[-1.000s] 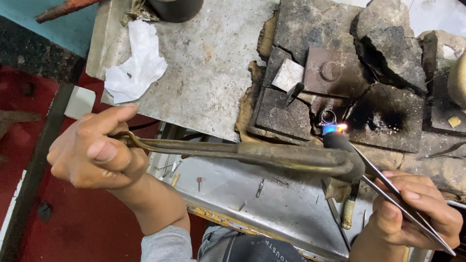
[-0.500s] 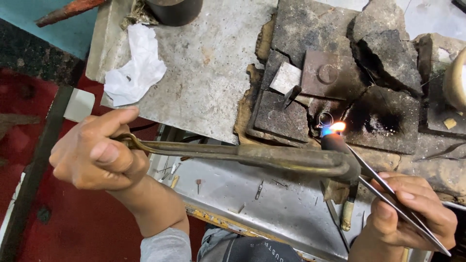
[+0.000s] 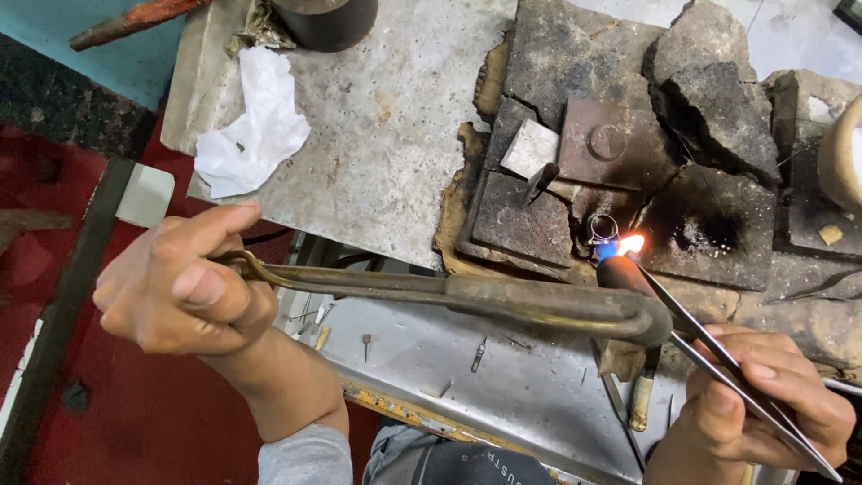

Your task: Heating a metal ring with a blowtorch and adjusting its position with tweezers on a soldering block.

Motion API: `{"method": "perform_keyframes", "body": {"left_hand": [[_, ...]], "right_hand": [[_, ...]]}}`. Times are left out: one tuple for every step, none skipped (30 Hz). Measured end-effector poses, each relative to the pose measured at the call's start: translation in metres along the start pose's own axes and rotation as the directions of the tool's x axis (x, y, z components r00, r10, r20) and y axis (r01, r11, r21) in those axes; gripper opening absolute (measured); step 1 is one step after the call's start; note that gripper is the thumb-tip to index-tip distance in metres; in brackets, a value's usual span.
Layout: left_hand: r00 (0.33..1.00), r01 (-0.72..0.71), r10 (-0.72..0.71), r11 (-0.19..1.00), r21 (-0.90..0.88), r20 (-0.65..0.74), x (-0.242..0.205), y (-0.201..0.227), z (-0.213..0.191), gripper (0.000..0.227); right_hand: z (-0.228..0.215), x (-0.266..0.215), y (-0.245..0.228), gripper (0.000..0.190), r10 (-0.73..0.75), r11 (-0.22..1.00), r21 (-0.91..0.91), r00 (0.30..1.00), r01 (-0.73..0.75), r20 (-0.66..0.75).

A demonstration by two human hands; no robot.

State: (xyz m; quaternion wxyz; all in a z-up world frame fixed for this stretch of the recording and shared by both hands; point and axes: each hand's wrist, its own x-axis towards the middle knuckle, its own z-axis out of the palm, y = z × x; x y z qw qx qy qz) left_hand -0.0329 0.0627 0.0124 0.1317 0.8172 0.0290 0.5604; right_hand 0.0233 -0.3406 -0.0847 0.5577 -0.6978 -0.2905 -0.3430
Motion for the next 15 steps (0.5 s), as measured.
{"method": "perform_keyframes", "body": {"left_hand": [[1.0,0.0,0.0,1.0,0.001,-0.001,0.0,0.0,0.0,0.069],[1.0,0.0,0.0,1.0,0.005,0.001,0.001,0.001,0.0,0.069],[1.0,-0.001,0.001,1.0,0.009,0.003,0.001,0.001,0.0,0.069],[1.0,-0.002,0.002,1.0,0.007,0.004,0.0,0.0,0.0,0.069],[1.0,-0.008,0.008,1.0,0.006,0.008,0.0,0.0,0.0,0.07],[1.0,-0.014,0.014,1.0,0.006,0.011,-0.001,-0.001,0.0,0.071],[1.0,-0.014,0.014,1.0,0.005,0.011,-0.001,0.0,0.0,0.071],[1.0,-0.006,0.006,1.0,0.012,0.012,-0.001,0.0,-0.001,0.071],[1.0,0.003,-0.003,1.0,0.018,0.013,0.0,0.001,-0.001,0.07],[1.0,0.002,-0.003,1.0,0.019,0.014,0.0,0.0,-0.001,0.07],[1.0,-0.001,0.001,1.0,0.014,0.015,-0.001,0.0,-0.001,0.07],[1.0,-0.004,0.004,1.0,0.006,0.016,-0.001,0.0,0.0,0.069],[1.0,-0.005,0.005,1.0,0.003,0.017,-0.001,0.001,0.0,0.069],[1.0,-0.001,0.001,1.0,0.01,0.016,-0.001,0.001,0.001,0.07],[1.0,0.003,-0.004,1.0,0.017,0.014,-0.001,0.002,0.001,0.07]], "right_hand": [[-0.003,0.0,0.002,0.025,0.0,1.0,0.001,1.0,0.0,0.001],[-0.006,-0.001,0.003,0.026,-0.012,1.0,-0.006,0.999,0.012,0.03],[-0.009,-0.001,0.005,0.027,-0.023,1.0,-0.013,0.998,0.024,0.059],[-0.009,-0.002,0.007,0.027,-0.022,1.0,-0.015,0.998,0.023,0.058],[-0.009,-0.003,0.008,0.027,-0.03,1.0,0.001,0.998,0.03,0.046],[-0.009,-0.003,0.009,0.027,-0.038,0.999,0.019,0.999,0.038,0.035],[-0.01,-0.003,0.006,0.027,-0.038,0.999,0.018,0.999,0.038,0.034],[-0.01,-0.002,0.004,0.025,-0.015,1.0,-0.002,0.998,0.015,0.057],[-0.01,-0.001,0.001,0.025,0.009,1.0,-0.023,0.997,-0.007,0.078],[-0.01,-0.001,0.003,0.025,0.01,1.0,-0.023,0.997,-0.008,0.078],[-0.01,0.0,0.006,0.024,-0.017,1.0,-0.006,0.997,0.018,0.079],[-0.011,0.0,0.008,0.024,-0.044,0.999,0.008,0.996,0.043,0.079],[-0.012,-0.001,0.01,0.024,-0.042,0.999,0.005,0.996,0.042,0.077],[-0.013,-0.001,0.012,0.025,-0.051,0.999,0.024,0.996,0.049,0.072],[-0.014,-0.001,0.014,0.025,-0.059,0.998,0.042,0.996,0.056,0.067]]}}
